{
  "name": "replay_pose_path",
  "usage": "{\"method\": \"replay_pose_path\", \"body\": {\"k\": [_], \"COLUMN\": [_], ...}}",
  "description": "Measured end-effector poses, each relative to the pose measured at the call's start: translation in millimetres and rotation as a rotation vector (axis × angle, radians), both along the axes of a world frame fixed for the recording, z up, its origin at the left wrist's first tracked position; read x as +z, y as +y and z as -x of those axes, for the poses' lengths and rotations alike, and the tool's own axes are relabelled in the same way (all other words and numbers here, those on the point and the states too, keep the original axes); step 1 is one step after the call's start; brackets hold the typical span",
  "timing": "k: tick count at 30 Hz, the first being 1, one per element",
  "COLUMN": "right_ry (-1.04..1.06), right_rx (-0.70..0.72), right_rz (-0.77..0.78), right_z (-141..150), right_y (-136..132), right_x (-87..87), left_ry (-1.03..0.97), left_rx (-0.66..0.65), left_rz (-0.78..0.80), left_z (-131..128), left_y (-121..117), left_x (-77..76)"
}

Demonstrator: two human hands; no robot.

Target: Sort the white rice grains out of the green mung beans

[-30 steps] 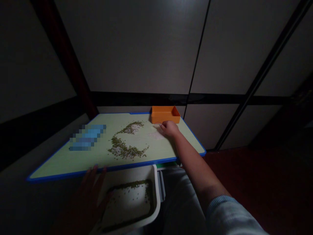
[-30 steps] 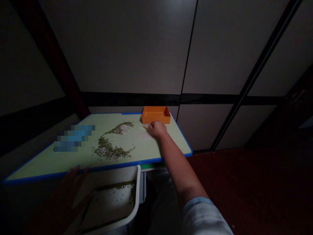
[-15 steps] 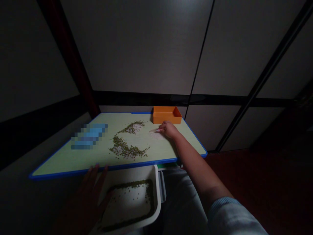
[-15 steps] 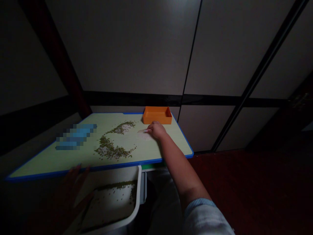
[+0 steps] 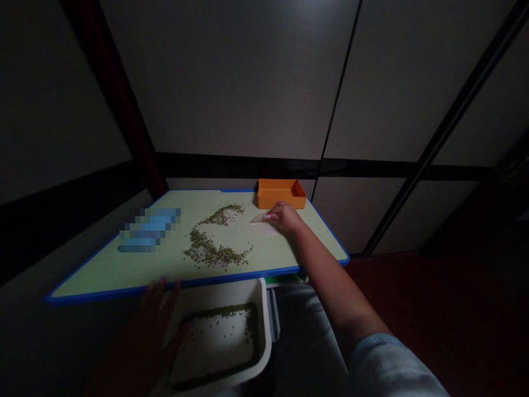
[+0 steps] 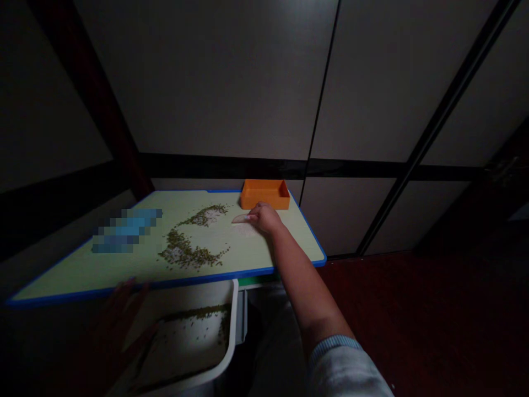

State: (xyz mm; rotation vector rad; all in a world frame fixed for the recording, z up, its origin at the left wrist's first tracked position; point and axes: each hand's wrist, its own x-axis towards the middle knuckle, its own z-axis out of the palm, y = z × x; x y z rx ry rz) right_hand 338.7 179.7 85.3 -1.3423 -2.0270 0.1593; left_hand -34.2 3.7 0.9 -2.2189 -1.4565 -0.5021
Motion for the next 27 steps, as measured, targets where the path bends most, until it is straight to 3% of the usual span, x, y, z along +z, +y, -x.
{"method": "replay_pose_path", "body": {"k": [5, 12, 19, 27], "right_ry": [0.301, 0.494, 0.404, 0.399], "right_rx": [0.022, 0.259, 0.326, 0.259], "right_rz": [0.068, 0.625, 0.678, 0.624], "right_z": [-4, -11, -19, -13], "right_y": [-4, -16, -16, -7], "right_x": [11.4, 12.6, 14.8, 4.4], "left_ry": [-0.02, -0.005, 0.02, 0.01], "left_rx": [0.001, 0.011, 0.005, 0.003], "left_rz": [0.026, 0.045, 0.004, 0.014], "left_z": [1, 2, -1, 4], "left_y": [-1, -2, -2, 0], "left_x": [-2.0, -1.8, -0.9, -4.2]}}
